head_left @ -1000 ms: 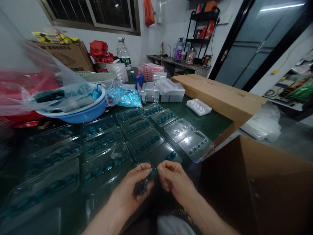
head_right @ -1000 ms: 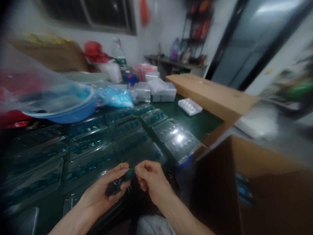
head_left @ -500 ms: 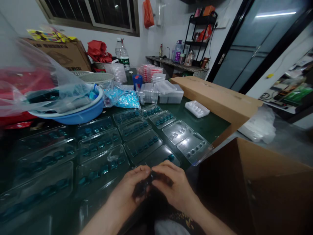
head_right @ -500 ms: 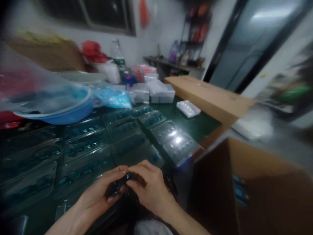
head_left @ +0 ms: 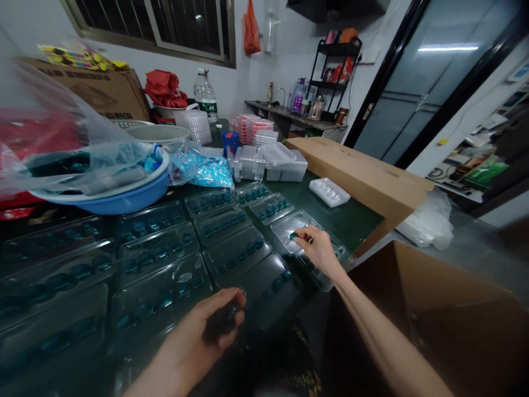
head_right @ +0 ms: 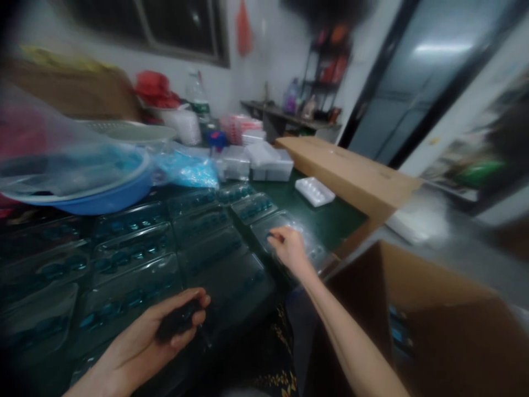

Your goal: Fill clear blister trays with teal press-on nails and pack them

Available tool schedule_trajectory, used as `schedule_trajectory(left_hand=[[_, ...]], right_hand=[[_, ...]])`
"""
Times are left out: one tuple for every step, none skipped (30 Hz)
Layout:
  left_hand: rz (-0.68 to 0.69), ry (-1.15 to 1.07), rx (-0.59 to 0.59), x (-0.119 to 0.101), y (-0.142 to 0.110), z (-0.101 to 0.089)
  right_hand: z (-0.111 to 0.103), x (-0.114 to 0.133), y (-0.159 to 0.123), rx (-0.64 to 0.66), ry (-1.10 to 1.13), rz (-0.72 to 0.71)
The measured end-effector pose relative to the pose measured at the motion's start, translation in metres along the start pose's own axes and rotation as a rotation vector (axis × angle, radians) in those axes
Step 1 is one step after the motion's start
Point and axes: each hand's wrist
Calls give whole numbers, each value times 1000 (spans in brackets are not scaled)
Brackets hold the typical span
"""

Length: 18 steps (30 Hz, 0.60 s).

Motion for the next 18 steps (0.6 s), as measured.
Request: schedule_trajectory(left_hand=[[1, -10, -19, 0, 0, -2], [0, -20, -37, 0, -1, -3], [-1, -28, -49, 1, -2, -4], [-2, -34, -58, 1, -3, -5], [0, -38, -61, 1, -4, -5], [-2, -38, -62, 1, -5, -5], [-1, -35, -64, 0, -5, -5], [1, -31, -66, 0, -5, -5], [2, -25, -73, 0, -5, -5], [4, -20, -76, -1, -5, -4], [5, -15, -75, -1, -4, -3], [6, -13, -69, -1, -4, -3], [3, -13, -62, -1, -3, -2], [0, -13, -55, -1, -3, -2], [-1, -14, -49, -1, -3, -3], [-4, -15, -45, -1, -3, -3], [-7, -14, -48, -1, -3, -4], [-4, -13, -51, 0, -3, -5]], right_hand=[[3, -7, 7, 16, -25, 1], [7, -12, 11, 29, -56, 4], [11, -14, 14, 42, -90, 8], [14, -15, 15, 53, -125, 16], [16, -15, 15, 62, -161, 24], [18, -14, 15, 69, -196, 32], [19, -12, 14, 74, -232, 39], [20, -11, 14, 79, -265, 43], [21, -9, 14, 84, -297, 44], [21, -7, 14, 90, -327, 43], [21, -6, 14, 96, -354, 39], [20, -4, 15, 105, -379, 33], [19, -3, 16, 116, -401, 27], [18, -2, 16, 128, -421, 20], [17, 0, 17, 140, -439, 14], [16, 1, 17, 152, -455, 8], [14, 1, 17, 164, -468, 1], [13, 2, 17, 174, -480, -5]])
Point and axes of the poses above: each hand's wrist, its own y-axis towards the middle knuckle, its own z-axis out of the palm, x = y × z, and after that the axes turned 4 degrees about -y, right-handed
